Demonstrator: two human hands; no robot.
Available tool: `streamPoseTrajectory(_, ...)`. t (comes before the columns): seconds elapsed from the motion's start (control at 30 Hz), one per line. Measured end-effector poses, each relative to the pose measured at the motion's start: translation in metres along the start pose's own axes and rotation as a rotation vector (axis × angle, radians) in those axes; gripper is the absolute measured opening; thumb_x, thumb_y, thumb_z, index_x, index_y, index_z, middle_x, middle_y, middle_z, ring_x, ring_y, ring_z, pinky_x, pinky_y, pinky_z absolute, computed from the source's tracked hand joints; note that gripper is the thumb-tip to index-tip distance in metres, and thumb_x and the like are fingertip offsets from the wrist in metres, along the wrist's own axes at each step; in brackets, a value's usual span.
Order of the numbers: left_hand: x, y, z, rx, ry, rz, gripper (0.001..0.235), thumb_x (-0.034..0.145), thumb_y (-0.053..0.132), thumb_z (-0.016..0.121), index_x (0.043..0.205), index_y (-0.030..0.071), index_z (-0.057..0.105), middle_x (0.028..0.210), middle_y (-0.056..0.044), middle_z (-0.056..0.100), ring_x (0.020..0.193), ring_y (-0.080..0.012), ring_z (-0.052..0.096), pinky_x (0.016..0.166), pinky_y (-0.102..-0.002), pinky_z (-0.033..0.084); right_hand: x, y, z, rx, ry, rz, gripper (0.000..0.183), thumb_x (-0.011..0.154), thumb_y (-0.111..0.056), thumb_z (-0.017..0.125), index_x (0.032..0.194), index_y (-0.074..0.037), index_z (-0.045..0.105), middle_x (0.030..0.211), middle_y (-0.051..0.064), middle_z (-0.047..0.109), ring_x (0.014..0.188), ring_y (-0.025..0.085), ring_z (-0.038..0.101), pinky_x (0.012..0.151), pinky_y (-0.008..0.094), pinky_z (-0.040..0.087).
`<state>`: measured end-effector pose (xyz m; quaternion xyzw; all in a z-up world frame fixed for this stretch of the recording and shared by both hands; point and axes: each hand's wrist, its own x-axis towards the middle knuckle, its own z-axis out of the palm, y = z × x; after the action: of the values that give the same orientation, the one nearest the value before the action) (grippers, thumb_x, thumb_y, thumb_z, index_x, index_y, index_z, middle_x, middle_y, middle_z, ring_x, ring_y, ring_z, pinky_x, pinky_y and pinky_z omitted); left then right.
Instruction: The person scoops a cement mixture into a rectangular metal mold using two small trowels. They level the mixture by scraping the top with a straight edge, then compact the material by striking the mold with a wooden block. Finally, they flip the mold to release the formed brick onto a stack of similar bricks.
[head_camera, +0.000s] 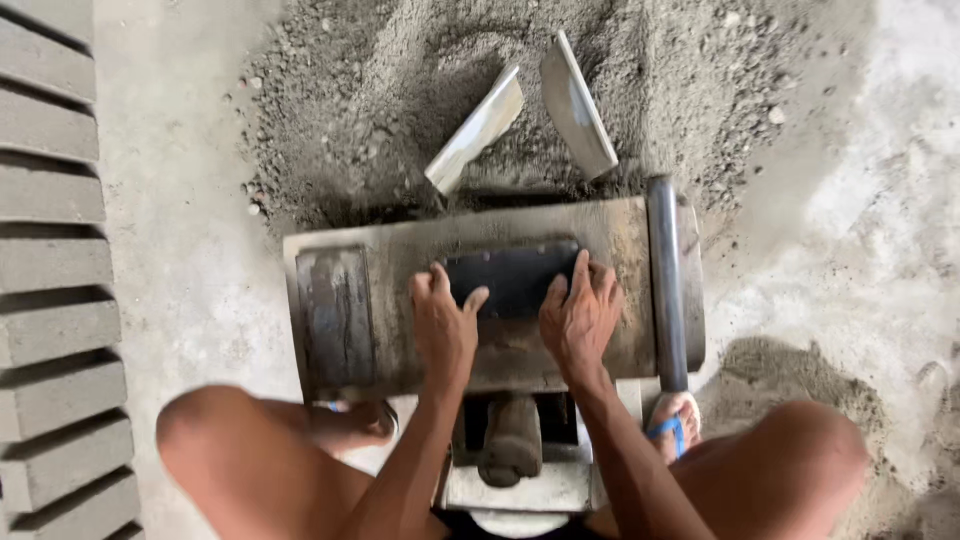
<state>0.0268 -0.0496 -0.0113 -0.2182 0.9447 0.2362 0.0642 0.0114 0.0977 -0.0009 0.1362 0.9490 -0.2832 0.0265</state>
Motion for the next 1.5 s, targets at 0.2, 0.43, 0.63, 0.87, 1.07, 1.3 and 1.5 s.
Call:
streamPoseTrajectory(0.2,0.0,-0.029,-0.014,-0.059,0.187,0.068,0.058,0.089,0.051,0.052,0.122,0.004,0.054,0.099,-0.008,0.045,0.088,-0.0177,0.054,0.062,-0.027,0.053,0.018,0.061,0.001,-0.401,0.544,-0.651,0.005,0.082,-0.007,0.059,0.081,-0.004,0.063,0.096,0.008,0.058,0.087,0.027,0.065,0.085,0.042,0.052)
streamPoseTrajectory(0.43,-0.02,-0.027,-0.05,-0.149,0.095,0.216,0.025,0.084,0.036,0.067,0.084,0.011,0.064,0.07,-0.007,0.061,0.068,-0.0256,0.065,0.058,-0.041,0.053,-0.03,0.013,-0.097,-0.074,-0.034,-0.418,0.04,0.079,-0.009,0.056,0.116,-0.012,0.041,0.116,0.012,0.051,0.1,0.03,0.06,0.089,0.045,0.049)
streamPoseTrajectory(0.63,-0.045,-0.082,-0.011,0.018,-0.757,0.345,0.046,0.084,0.018,0.057,0.13,0.013,0.052,0.09,-0.015,0.068,0.037,-0.014,0.051,0.034,-0.034,0.042,-0.082,0.058,-0.126,0.222,-0.66,-0.065,0.05,0.074,-0.008,0.065,0.123,-0.013,0.057,0.12,0.011,0.059,0.113,0.029,0.056,0.095,0.039,0.045)
streamPoseTrajectory(0.87,-0.1,-0.147,0.013,0.016,-0.933,-0.129,0.051,0.086,0.023,0.054,0.133,0.005,0.046,0.13,-0.023,0.048,0.118,-0.0459,0.046,0.094,-0.06,0.044,-0.064,0.209,-0.006,-0.365,-0.997,0.192,0.046,0.079,-0.041,0.059,0.116,-0.015,0.063,0.102,0.017,0.067,0.097,0.032,0.064,0.081,0.042,0.052)
streamPoseTrajectory(1.07,-0.098,-0.236,0.132,-0.179,-0.713,-0.499,0.077,0.093,0.058,0.031,0.139,-0.003,0.029,0.138,-0.028,0.035,0.122,-0.0418,0.043,0.092,-0.053,0.045,-0.092,0.282,0.066,-0.171,-0.681,0.471,0.057,0.077,-0.029,0.056,0.131,-0.014,0.051,0.11,0.017,0.063,0.108,0.034,0.057,0.088,0.048,0.046)
streamPoseTrajectory(1.3,-0.099,-0.253,0.14,0.2,-0.796,-0.062,0.029,0.091,0.009,0.044,0.11,-0.009,0.057,0.102,-0.025,0.061,0.092,-0.0378,0.064,0.069,-0.04,0.055,-0.097,0.268,0.056,-0.112,-0.764,0.554,0.041,0.093,-0.037,0.037,0.118,-0.011,0.056,0.091,0.015,0.065,0.091,0.033,0.064,0.078,0.048,0.046)
streamPoseTrajectory(1.5,-0.115,-0.152,-0.061,-0.258,-0.777,-0.403,0.039,0.094,0.035,0.034,0.077,0.005,0.053,0.05,-0.012,0.064,0.052,-0.0243,0.07,0.054,-0.038,0.058,-0.084,0.076,-0.133,-0.129,-0.809,0.582,0.046,0.094,-0.032,0.034,0.098,0.002,0.065,0.079,0.025,0.065,0.075,0.037,0.06,0.067,0.048,0.043)
